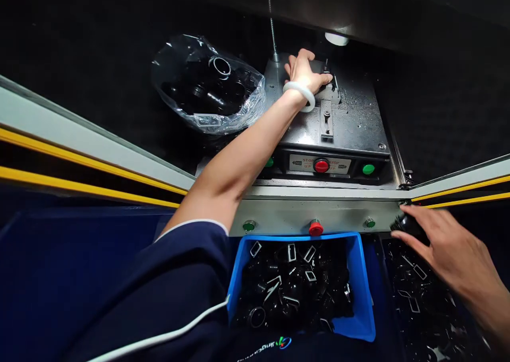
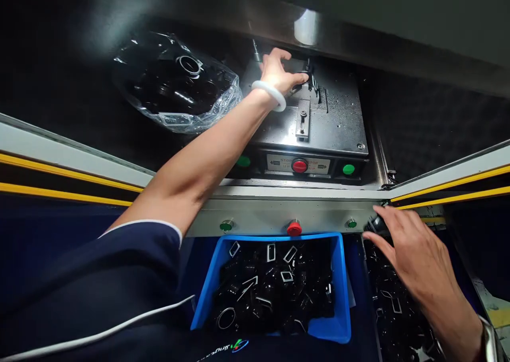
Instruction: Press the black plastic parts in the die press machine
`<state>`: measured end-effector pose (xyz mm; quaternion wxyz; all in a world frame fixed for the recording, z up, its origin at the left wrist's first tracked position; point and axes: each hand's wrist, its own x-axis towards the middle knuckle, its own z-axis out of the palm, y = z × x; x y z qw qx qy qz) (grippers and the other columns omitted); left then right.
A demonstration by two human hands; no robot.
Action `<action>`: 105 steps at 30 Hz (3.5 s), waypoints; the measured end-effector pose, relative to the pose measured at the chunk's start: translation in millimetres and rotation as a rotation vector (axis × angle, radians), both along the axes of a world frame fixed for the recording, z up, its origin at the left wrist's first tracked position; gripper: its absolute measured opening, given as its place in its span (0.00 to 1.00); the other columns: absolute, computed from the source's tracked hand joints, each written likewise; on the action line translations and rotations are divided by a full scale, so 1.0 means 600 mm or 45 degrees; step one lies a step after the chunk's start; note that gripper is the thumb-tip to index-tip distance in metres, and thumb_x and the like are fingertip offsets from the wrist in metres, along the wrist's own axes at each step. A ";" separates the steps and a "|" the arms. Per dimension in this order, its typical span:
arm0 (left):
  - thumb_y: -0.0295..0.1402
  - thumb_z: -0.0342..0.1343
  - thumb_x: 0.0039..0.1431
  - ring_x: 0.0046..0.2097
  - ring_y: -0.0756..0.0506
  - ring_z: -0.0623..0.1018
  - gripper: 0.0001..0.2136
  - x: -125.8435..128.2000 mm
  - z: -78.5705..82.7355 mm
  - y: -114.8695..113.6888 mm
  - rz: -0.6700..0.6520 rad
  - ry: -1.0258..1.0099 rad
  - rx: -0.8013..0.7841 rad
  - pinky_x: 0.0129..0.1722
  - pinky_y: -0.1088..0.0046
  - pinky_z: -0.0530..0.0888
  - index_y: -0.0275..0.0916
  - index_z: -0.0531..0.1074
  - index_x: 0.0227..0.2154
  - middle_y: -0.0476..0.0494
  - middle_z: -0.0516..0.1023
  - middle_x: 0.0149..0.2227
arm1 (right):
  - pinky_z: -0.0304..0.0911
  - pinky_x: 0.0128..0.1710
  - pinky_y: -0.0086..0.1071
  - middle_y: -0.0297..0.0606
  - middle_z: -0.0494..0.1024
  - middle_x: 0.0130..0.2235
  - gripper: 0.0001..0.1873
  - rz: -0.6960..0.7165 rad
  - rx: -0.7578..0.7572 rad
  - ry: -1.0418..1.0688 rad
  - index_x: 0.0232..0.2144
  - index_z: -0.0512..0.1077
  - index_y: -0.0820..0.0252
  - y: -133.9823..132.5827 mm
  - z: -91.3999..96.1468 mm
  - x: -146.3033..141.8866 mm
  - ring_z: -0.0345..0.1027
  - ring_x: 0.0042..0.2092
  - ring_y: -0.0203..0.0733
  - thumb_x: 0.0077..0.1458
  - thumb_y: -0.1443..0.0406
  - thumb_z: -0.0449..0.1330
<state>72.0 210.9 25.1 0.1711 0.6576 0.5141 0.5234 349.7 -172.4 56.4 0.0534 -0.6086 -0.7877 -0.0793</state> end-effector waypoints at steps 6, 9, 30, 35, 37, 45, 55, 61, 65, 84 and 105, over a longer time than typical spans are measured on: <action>0.27 0.64 0.63 0.36 0.48 0.77 0.05 -0.113 -0.031 -0.314 -0.107 0.109 0.232 0.34 0.68 0.73 0.40 0.80 0.41 0.44 0.81 0.44 | 0.75 0.43 0.45 0.46 0.82 0.53 0.27 -0.064 -0.242 0.025 0.56 0.75 0.56 -0.029 -0.097 0.027 0.78 0.52 0.55 0.73 0.47 0.47; 0.31 0.60 0.69 0.35 0.48 0.76 0.05 -0.183 -0.084 -0.464 -0.112 0.258 0.136 0.35 0.69 0.73 0.43 0.81 0.41 0.46 0.81 0.38 | 0.74 0.44 0.42 0.43 0.83 0.51 0.16 -0.077 -0.370 0.237 0.53 0.76 0.55 0.007 -0.147 0.011 0.77 0.52 0.51 0.72 0.58 0.53; 0.36 0.60 0.66 0.41 0.39 0.78 0.18 -0.282 -0.174 -0.559 -0.196 0.880 -0.524 0.48 0.55 0.75 0.48 0.75 0.58 0.36 0.71 0.57 | 0.67 0.45 0.41 0.46 0.78 0.45 0.13 -0.122 -0.214 0.339 0.48 0.75 0.60 0.004 -0.215 -0.022 0.70 0.48 0.50 0.69 0.69 0.52; 0.34 0.56 0.69 0.38 0.45 0.77 0.11 -0.227 -0.163 -0.566 -0.579 0.628 -0.562 0.43 0.65 0.76 0.41 0.75 0.52 0.39 0.74 0.52 | 0.65 0.45 0.42 0.49 0.79 0.43 0.15 0.223 -0.686 -0.151 0.44 0.78 0.63 -0.058 -0.262 -0.094 0.69 0.47 0.51 0.66 0.76 0.51; 0.31 0.55 0.70 0.40 0.45 0.78 0.08 -0.198 -0.161 -0.568 -0.827 0.717 -0.627 0.42 0.68 0.74 0.41 0.76 0.47 0.41 0.77 0.47 | 0.64 0.46 0.42 0.50 0.80 0.41 0.15 0.294 -0.823 -0.296 0.39 0.79 0.65 -0.075 -0.289 -0.116 0.70 0.46 0.52 0.64 0.78 0.53; 0.39 0.57 0.71 0.41 0.33 0.83 0.13 -0.151 -0.148 -0.585 -0.731 1.436 -0.953 0.38 0.64 0.69 0.34 0.80 0.38 0.30 0.83 0.37 | 0.65 0.43 0.41 0.49 0.81 0.39 0.16 0.293 -0.863 -0.343 0.38 0.78 0.64 -0.090 -0.299 -0.129 0.74 0.45 0.51 0.61 0.81 0.53; 0.36 0.56 0.70 0.39 0.36 0.84 0.11 -0.156 -0.193 -0.593 -0.690 1.390 -1.075 0.32 0.69 0.63 0.40 0.83 0.42 0.34 0.85 0.34 | 0.63 0.31 0.32 0.37 0.83 0.40 0.07 -0.029 -0.833 0.425 0.46 0.73 0.53 -0.062 -0.207 -0.112 0.78 0.36 0.42 0.71 0.63 0.56; 0.41 0.56 0.68 0.32 0.47 0.76 0.12 -0.197 -0.163 -0.603 -0.642 0.549 -0.866 0.32 0.71 0.67 0.39 0.76 0.34 0.42 0.82 0.39 | 0.74 0.34 0.35 0.35 0.82 0.34 0.14 -0.271 -1.158 1.485 0.40 0.71 0.55 -0.053 -0.187 -0.119 0.81 0.34 0.42 0.62 0.52 0.64; 0.41 0.59 0.64 0.37 0.47 0.78 0.11 -0.196 -0.153 -0.604 -0.627 -0.015 -0.963 0.38 0.70 0.75 0.39 0.70 0.33 0.40 0.82 0.45 | 0.75 0.33 0.34 0.35 0.79 0.35 0.13 -0.249 -1.078 1.694 0.40 0.72 0.55 -0.050 -0.189 -0.129 0.80 0.38 0.42 0.61 0.54 0.65; 0.45 0.76 0.51 0.40 0.47 0.79 0.20 -0.191 -0.164 -0.586 -0.407 -1.266 -1.574 0.36 0.72 0.80 0.39 0.78 0.38 0.45 0.79 0.40 | 0.72 0.44 0.38 0.43 0.81 0.46 0.11 -0.194 -0.362 0.786 0.49 0.75 0.57 -0.038 -0.220 -0.108 0.77 0.46 0.46 0.72 0.60 0.56; 0.38 0.77 0.52 0.48 0.45 0.81 0.18 -0.170 -0.167 -0.576 -0.642 -1.207 -1.423 0.53 0.63 0.80 0.43 0.84 0.45 0.43 0.82 0.49 | 0.68 0.50 0.39 0.42 0.81 0.50 0.15 -0.136 -0.777 1.463 0.36 0.65 0.54 0.012 -0.223 -0.122 0.75 0.51 0.44 0.67 0.51 0.60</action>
